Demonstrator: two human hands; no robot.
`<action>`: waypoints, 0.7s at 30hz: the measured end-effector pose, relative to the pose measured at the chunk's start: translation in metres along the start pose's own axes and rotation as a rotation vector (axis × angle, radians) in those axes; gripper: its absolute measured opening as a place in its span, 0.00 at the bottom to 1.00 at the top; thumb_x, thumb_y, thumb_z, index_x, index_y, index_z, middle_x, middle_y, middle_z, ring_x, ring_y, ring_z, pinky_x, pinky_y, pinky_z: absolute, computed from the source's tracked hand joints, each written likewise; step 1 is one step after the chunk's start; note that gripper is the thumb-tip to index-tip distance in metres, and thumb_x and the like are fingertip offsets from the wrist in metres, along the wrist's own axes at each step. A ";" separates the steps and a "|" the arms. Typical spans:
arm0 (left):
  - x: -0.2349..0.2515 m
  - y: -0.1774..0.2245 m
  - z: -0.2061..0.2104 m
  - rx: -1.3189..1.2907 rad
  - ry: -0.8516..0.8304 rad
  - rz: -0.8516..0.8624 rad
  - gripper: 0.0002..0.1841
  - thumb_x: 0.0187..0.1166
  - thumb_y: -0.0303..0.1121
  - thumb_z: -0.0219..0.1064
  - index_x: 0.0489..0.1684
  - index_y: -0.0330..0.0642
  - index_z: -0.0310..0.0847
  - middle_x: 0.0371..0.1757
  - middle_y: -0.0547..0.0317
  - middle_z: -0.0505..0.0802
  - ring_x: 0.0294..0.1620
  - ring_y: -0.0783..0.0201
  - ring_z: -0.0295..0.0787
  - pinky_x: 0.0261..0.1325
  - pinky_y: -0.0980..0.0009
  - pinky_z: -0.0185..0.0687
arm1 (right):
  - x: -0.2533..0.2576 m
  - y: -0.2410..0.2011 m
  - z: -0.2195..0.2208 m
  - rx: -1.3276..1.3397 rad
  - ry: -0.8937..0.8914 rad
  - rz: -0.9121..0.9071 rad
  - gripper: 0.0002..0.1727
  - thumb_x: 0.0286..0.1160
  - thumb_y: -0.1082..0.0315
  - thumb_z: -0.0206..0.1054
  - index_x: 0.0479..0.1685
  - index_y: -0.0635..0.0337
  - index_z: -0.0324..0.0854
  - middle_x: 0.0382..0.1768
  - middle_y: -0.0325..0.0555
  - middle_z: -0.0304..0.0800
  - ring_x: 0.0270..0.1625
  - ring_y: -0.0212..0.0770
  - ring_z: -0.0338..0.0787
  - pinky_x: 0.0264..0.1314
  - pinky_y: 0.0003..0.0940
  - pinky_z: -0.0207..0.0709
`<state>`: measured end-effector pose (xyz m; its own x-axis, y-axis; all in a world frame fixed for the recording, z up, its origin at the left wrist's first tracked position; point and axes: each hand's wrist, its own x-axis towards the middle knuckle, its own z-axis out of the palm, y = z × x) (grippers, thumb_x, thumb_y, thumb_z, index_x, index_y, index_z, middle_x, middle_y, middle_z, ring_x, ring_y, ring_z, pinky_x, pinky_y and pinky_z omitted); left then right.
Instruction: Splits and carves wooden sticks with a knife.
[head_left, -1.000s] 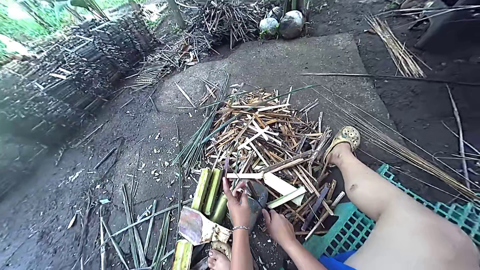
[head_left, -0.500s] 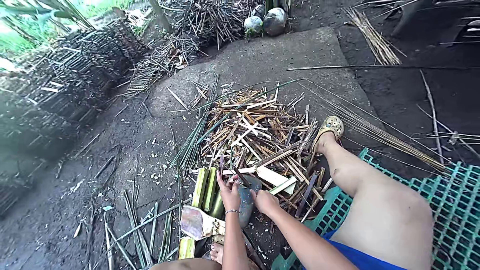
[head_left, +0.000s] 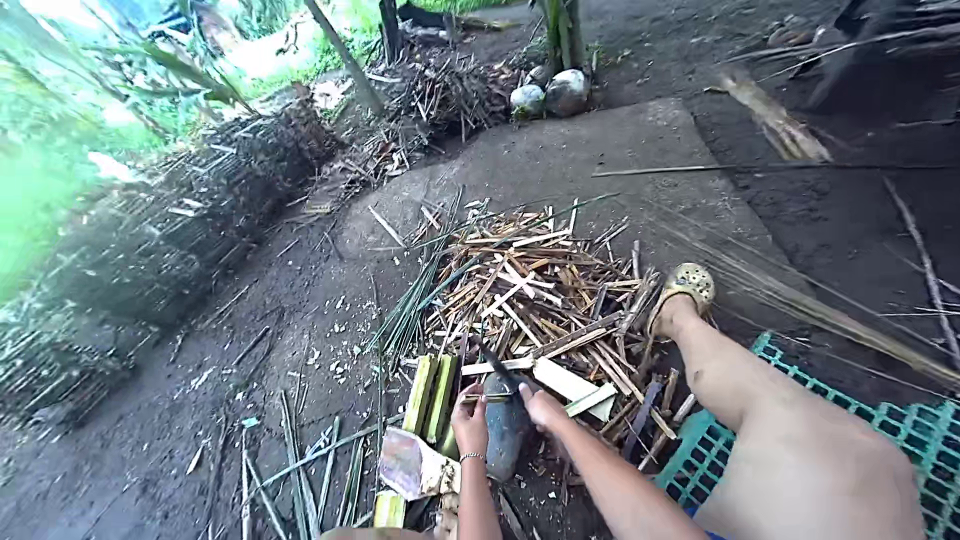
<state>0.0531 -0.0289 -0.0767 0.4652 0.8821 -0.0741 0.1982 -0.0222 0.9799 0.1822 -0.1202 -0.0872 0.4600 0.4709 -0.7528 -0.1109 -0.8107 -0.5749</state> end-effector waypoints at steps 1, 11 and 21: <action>-0.001 -0.007 0.000 -0.009 -0.005 -0.013 0.16 0.79 0.18 0.65 0.64 0.21 0.79 0.61 0.36 0.91 0.61 0.56 0.90 0.69 0.63 0.82 | 0.006 0.006 0.000 0.068 -0.009 0.024 0.45 0.92 0.36 0.34 0.69 0.72 0.77 0.57 0.66 0.85 0.55 0.57 0.88 0.61 0.55 0.79; 0.004 0.005 0.001 0.373 0.034 0.054 0.12 0.82 0.28 0.68 0.56 0.31 0.88 0.51 0.44 0.96 0.53 0.52 0.95 0.66 0.52 0.84 | -0.037 0.043 0.007 0.443 0.077 -0.071 0.34 0.96 0.45 0.38 0.36 0.66 0.76 0.15 0.40 0.70 0.15 0.35 0.72 0.22 0.31 0.71; -0.005 0.006 0.019 0.444 0.000 0.219 0.10 0.78 0.26 0.68 0.49 0.29 0.90 0.47 0.42 0.96 0.50 0.49 0.96 0.62 0.49 0.87 | -0.097 0.001 0.010 0.228 0.297 -0.801 0.36 0.86 0.34 0.40 0.28 0.55 0.79 0.14 0.28 0.70 0.16 0.25 0.72 0.21 0.27 0.72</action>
<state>0.0686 -0.0420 -0.0735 0.5370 0.8343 0.1247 0.4441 -0.4053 0.7991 0.1287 -0.1630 -0.0178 0.6809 0.7323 -0.0005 0.1844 -0.1721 -0.9677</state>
